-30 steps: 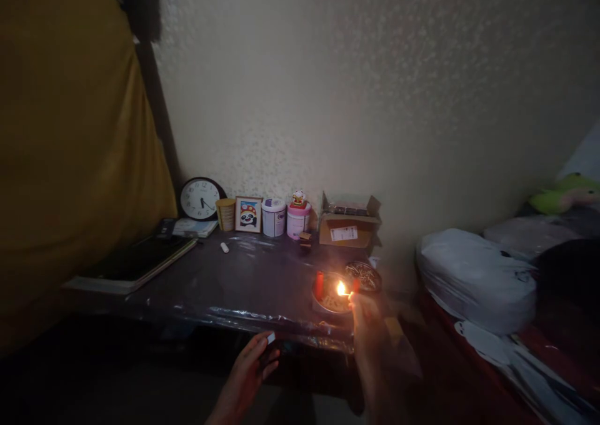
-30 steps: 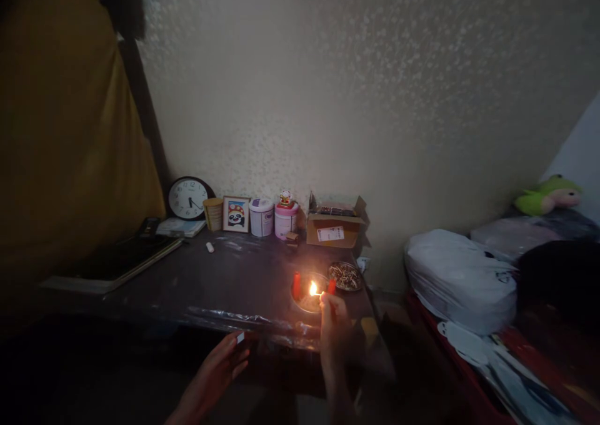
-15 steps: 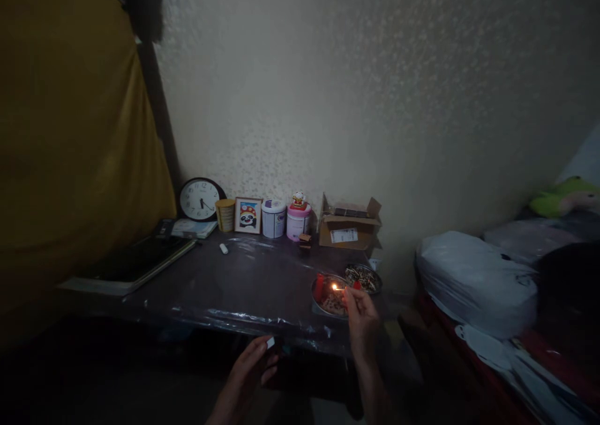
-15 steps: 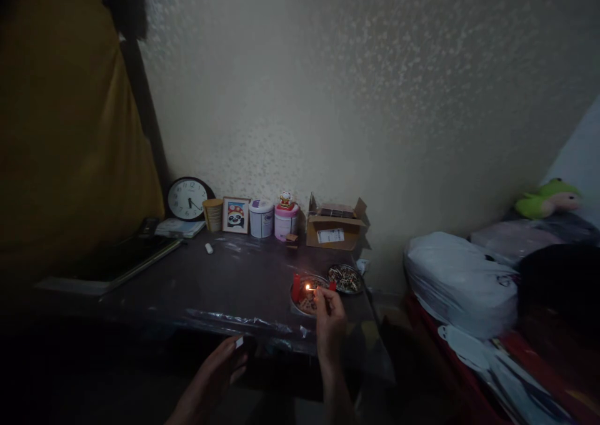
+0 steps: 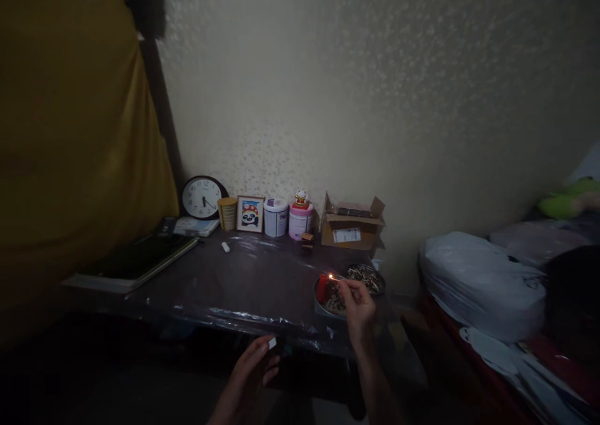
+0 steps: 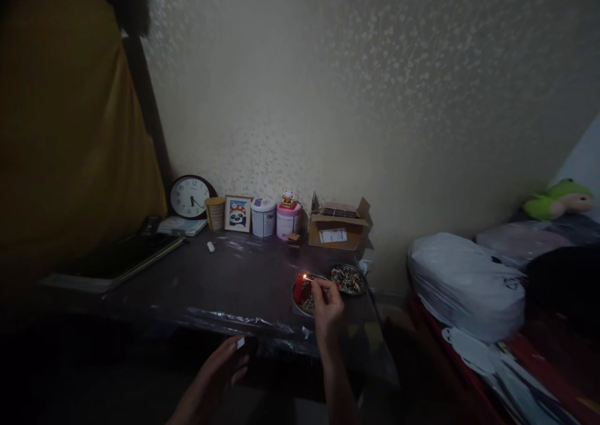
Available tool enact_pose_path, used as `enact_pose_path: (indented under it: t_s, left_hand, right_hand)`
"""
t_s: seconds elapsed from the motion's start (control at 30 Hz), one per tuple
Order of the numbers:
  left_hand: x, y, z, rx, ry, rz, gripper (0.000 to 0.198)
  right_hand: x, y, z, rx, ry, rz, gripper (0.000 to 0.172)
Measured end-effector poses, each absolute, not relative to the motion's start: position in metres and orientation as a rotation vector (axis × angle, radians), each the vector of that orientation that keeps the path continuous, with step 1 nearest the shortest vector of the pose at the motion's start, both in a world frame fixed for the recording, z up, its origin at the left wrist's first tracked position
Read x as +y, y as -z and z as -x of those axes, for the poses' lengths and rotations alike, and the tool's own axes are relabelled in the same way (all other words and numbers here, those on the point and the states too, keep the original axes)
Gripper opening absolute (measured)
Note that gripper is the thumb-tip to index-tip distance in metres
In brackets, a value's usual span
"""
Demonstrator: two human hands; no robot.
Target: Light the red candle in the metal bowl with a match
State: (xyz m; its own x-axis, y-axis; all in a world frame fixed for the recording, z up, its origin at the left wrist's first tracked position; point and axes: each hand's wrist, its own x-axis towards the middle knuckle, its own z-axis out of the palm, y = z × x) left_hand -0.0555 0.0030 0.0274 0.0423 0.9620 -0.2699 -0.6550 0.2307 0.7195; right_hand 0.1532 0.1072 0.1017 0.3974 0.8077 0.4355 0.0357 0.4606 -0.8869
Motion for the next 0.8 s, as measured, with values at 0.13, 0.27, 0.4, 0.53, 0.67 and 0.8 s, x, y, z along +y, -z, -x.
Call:
enact_pose_path:
  t_s: [0.13,0.27,0.4,0.53,0.67,0.8]
  left_hand:
    - [0.003,-0.029,0.056,0.83,-1.299,-0.465,0.032]
    - [0.001,-0.031,0.056,0.85,-1.3,-0.432,0.034]
    - [0.002,-0.032,0.056,0.829,-1.301,-0.443,0.033]
    - [0.003,-0.031,0.056,0.819,-1.298,-0.434,0.032]
    - [0.004,-0.027,0.057,0.825,-1.298,-0.403,0.036]
    - [0.004,-0.026,0.057,0.822,-1.297,-0.402,0.032]
  right_hand:
    - [0.114,-0.102,-0.15,-1.061,-0.585,0.981,0.023]
    - [0.119,-0.103,-0.147,-1.063,-0.576,0.989,0.025]
    - [0.122,-0.103,-0.145,-1.07,-0.582,0.989,0.026]
    - [0.124,-0.101,-0.144,-1.074,-0.587,0.999,0.027]
    - [0.126,-0.098,-0.144,-1.081,-0.586,1.0,0.026]
    - [0.127,-0.096,-0.143,-1.086,-0.585,1.002,0.024]
